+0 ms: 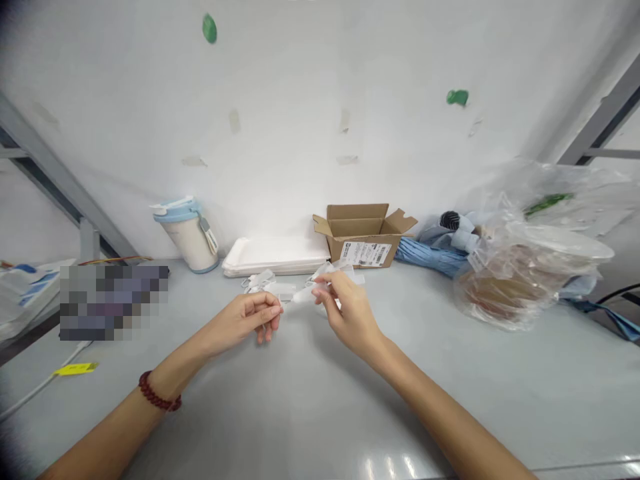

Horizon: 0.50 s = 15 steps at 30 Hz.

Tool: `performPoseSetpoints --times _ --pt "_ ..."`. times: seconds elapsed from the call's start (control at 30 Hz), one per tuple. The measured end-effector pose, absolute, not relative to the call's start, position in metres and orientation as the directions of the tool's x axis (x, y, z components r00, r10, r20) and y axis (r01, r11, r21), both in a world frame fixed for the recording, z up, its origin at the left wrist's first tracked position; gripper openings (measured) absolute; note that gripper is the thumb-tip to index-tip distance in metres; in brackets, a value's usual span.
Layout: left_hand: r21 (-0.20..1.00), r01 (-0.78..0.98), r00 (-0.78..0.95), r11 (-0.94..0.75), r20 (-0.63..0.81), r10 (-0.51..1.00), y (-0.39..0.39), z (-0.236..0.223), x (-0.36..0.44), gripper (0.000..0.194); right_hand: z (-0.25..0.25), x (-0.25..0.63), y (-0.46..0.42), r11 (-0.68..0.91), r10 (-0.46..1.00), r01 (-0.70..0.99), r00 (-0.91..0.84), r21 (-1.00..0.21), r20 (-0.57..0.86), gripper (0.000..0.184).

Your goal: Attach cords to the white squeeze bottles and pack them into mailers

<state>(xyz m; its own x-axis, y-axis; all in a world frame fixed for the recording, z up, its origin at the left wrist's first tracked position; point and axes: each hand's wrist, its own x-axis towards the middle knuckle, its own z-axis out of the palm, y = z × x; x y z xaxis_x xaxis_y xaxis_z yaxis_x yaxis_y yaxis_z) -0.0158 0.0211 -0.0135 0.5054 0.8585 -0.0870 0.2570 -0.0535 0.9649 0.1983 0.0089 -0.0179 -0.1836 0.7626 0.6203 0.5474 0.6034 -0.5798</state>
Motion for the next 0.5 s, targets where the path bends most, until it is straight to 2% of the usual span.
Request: performPoseSetpoints --times 0.5 --pt "0.949 0.302 0.493 -0.089 -0.076 0.867 0.0182 -0.0098 -0.0138 0.024 -0.0140 0.1996 0.0068 0.659 0.698 0.585 -0.240 -0.473 0.675 0.008"
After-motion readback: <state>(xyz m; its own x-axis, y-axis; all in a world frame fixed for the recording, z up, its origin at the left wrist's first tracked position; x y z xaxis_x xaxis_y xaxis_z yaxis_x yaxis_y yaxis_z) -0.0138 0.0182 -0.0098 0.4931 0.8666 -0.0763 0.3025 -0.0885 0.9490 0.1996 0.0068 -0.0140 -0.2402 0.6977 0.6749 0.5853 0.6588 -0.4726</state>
